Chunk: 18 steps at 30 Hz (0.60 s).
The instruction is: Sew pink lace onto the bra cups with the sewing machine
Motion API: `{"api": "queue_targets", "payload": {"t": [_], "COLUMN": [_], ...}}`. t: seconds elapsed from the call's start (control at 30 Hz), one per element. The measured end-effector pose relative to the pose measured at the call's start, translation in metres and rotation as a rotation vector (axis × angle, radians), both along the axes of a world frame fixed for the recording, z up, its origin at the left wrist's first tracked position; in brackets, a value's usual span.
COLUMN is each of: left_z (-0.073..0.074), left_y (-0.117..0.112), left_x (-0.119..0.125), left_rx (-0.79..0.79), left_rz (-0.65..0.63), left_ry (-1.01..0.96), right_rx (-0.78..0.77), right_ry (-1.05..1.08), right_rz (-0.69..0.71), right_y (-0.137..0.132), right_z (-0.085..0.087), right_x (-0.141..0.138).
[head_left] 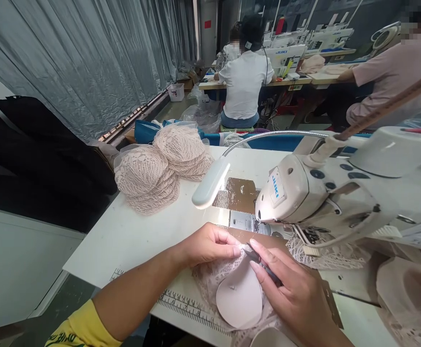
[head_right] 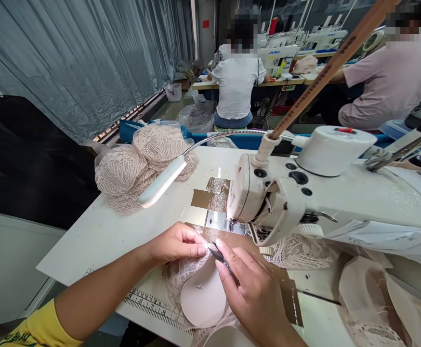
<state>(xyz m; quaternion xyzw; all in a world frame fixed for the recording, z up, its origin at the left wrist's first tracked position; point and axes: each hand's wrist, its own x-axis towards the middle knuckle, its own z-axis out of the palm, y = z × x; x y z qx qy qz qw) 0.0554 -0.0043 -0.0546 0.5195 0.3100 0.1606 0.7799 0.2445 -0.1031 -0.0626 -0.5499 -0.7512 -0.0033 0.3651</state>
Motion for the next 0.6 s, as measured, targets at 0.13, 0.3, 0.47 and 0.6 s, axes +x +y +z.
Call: {"api": "queue_targets", "payload": {"t": [0.13, 0.3, 0.47, 0.6], "left_z": [0.001, 0.002, -0.001, -0.006], "left_y": [-0.001, -0.001, -0.001, -0.002], "left_x": [0.001, 0.002, 0.002, 0.001], "left_rx": [0.011, -0.002, -0.014, -0.002], "left_rz": [0.014, 0.006, 0.01, -0.014], "left_ry": [0.022, 0.019, 0.02, 0.009], "right_rx": [0.027, 0.049, 0.104, 0.095], "right_ry": [-0.008, -0.003, -0.044, -0.077], "right_rz": [0.016, 0.043, 0.057, 0.107], "right_y": [-0.001, -0.001, 0.001, 0.002], "right_z": [-0.001, -0.006, -0.009, -0.011], "right_x": [0.0, 0.002, 0.002, 0.003]}}
